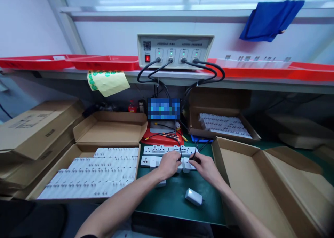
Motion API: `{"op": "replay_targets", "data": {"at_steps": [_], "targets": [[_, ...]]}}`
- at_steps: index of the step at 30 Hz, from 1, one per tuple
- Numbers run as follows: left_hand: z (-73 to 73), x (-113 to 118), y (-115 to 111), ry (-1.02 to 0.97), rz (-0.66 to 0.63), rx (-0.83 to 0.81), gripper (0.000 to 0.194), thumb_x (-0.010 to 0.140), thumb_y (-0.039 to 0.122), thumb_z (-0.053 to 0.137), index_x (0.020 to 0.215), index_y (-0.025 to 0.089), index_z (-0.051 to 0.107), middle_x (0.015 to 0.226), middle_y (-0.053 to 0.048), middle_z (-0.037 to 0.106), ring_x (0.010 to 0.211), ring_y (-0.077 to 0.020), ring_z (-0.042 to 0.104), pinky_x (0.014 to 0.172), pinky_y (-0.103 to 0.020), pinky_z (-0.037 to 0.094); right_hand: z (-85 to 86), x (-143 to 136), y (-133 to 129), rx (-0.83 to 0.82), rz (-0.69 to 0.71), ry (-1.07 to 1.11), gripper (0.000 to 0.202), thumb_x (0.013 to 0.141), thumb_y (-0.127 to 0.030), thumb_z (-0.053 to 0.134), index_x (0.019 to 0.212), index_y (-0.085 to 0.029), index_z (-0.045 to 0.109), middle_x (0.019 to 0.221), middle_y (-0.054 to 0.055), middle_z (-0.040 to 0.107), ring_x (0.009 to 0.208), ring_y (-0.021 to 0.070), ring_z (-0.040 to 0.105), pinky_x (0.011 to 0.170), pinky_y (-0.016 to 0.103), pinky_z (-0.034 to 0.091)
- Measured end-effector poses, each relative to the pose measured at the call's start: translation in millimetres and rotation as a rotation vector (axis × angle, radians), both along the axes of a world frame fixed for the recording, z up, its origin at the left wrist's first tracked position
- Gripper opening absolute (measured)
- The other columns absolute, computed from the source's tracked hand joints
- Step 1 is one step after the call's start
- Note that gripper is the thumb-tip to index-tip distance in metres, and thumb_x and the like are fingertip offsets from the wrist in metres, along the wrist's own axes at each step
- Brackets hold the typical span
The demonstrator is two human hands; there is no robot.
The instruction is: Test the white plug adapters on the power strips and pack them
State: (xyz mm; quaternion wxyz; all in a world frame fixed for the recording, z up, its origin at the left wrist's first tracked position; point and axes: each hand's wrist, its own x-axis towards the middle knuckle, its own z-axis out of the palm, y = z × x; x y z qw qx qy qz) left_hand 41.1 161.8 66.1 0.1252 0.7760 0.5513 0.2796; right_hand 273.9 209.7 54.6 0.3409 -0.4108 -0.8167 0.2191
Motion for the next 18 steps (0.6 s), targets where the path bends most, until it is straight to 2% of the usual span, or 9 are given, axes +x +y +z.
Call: {"op": "replay_targets", "data": {"at_steps": [3,6,8,12,15,18], "targets": [[3.1,4,0,-0.014,0.044,-0.009,0.005,0.101,0.020,0.069,0.101,0.020,0.075,0.106,-0.013,0.080,0.105,-0.0321,0.074,0.097,-0.043,0.056,7.7,-7,-3,-0.009,0.019,0.028,0.030,0.100,-0.050,0.065,0.093,-0.025,0.079,0.081,0.006,0.079,0.076,0.0265,0.071,0.068,0.034,0.054],[13.9,-2,-3,-0.077,0.042,0.019,0.009,0.102,0.022,0.067,0.105,0.021,0.075,0.110,-0.012,0.080,0.109,-0.0308,0.074,0.100,-0.042,0.055,14.2,-22,-3,-0.008,0.040,0.058,0.028,0.100,-0.046,0.064,0.095,-0.024,0.081,0.088,0.007,0.082,0.082,0.0274,0.073,0.072,0.034,0.056],[24.5,-19,-10,-0.142,0.029,0.036,0.011,0.103,0.025,0.065,0.100,0.022,0.075,0.110,-0.010,0.081,0.108,-0.0289,0.073,0.102,-0.040,0.055,17.4,-35,-3,-0.018,0.073,0.057,0.026,0.099,-0.043,0.065,0.093,-0.023,0.082,0.088,0.007,0.082,0.083,0.0271,0.074,0.074,0.034,0.057],[41.0,-77,-30,-0.198,0.104,0.022,0.024,0.102,0.030,0.064,0.082,0.021,0.073,0.094,-0.008,0.078,0.094,-0.0256,0.072,0.090,-0.036,0.053,19.8,-68,-9,-0.075,0.213,0.006,0.021,0.097,-0.035,0.068,0.089,-0.023,0.082,0.089,0.006,0.084,0.084,0.0260,0.075,0.077,0.033,0.056],[41.4,-113,-43,-0.226,0.154,-0.026,0.025,0.097,0.031,0.067,0.075,0.021,0.072,0.082,-0.005,0.076,0.084,-0.0240,0.069,0.079,-0.033,0.048,19.1,-92,-12,-0.092,0.273,-0.031,0.018,0.097,-0.031,0.069,0.090,-0.023,0.084,0.094,0.006,0.086,0.090,0.0267,0.077,0.080,0.034,0.056],[35.1,-126,-48,-0.271,0.175,-0.066,0.024,0.093,0.033,0.070,0.074,0.020,0.074,0.075,-0.003,0.075,0.080,-0.0232,0.067,0.074,-0.032,0.047,16.9,-110,-12,-0.085,0.272,-0.068,0.018,0.097,-0.029,0.068,0.090,-0.024,0.084,0.098,0.006,0.087,0.094,0.0272,0.078,0.083,0.035,0.056]]}}
